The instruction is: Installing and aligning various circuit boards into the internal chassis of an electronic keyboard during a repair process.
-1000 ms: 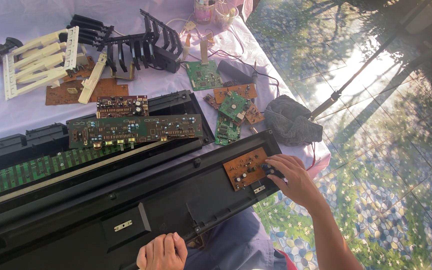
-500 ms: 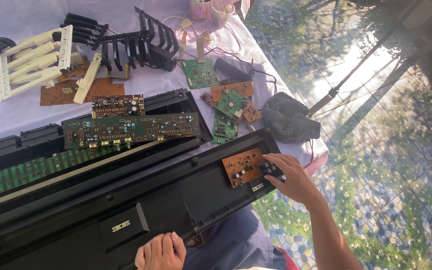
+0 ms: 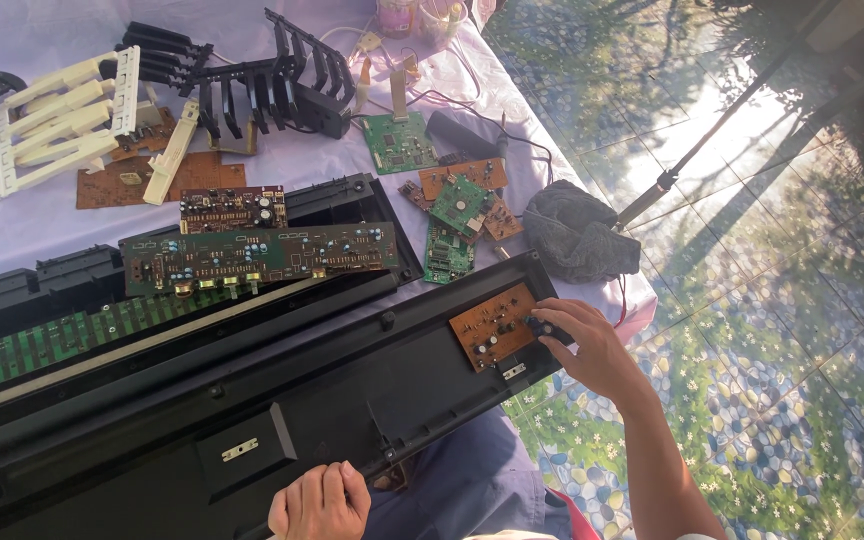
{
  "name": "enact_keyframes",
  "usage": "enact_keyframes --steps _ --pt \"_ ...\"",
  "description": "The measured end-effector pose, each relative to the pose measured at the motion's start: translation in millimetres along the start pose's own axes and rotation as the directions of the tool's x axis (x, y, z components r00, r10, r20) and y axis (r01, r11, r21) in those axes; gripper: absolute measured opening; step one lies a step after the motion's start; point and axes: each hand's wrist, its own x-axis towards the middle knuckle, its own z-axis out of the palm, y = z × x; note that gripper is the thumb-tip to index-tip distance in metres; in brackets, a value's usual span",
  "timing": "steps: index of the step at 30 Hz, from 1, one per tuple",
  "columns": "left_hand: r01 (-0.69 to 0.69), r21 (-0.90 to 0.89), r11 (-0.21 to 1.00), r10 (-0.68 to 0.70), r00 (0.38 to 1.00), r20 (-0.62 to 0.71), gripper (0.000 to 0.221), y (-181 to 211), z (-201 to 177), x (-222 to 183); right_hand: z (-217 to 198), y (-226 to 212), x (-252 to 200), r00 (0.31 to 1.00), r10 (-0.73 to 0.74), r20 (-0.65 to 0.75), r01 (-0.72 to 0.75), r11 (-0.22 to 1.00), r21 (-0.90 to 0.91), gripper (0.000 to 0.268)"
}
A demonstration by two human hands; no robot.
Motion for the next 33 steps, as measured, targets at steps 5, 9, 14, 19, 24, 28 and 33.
enact_keyframes --steps 5,9,14,19,24,28,33 --pt "-0.028 0.011 1.0 0.028 1.0 -0.011 0.038 -1.1 0.1 0.9 2.5 3.9 -2.3 1.0 0.005 0.005 -0.005 1.0 0.016 0.038" --pt "-0.023 0.022 0.999 0.023 1.0 -0.007 0.038 -1.3 0.7 -0.1 -0.1 5.0 -3.5 1.0 0.021 -0.022 -0.022 1.0 -0.017 0.038" --pt "-0.029 0.014 0.999 0.029 1.0 -0.01 0.037 -1.8 1.1 -0.3 1.1 3.2 -0.9 0.996 -0.059 -0.06 0.057 0.998 -0.04 0.038" --pt "-0.007 0.006 1.0 0.007 1.0 -0.018 0.037 -0.2 2.1 -1.7 0.4 -0.8 0.1 0.993 -0.09 -0.077 0.088 0.996 -0.033 0.04" --pt "-0.015 0.006 1.0 0.015 1.0 -0.022 0.036 -0.6 1.3 -0.5 2.8 -0.4 -3.1 0.992 -0.1 -0.075 0.095 0.993 -0.07 0.04" --pt "-0.013 0.002 1.0 0.013 1.0 -0.014 0.036 -1.3 1.4 -2.0 2.9 1.1 -5.4 0.993 -0.096 -0.068 0.092 0.994 -0.065 0.04" --pt "-0.036 0.023 0.999 0.036 0.999 0.007 0.037 -1.5 -2.6 2.4 0.1 -1.1 -5.6 0.994 -0.092 -0.063 0.09 0.995 -0.037 0.041"
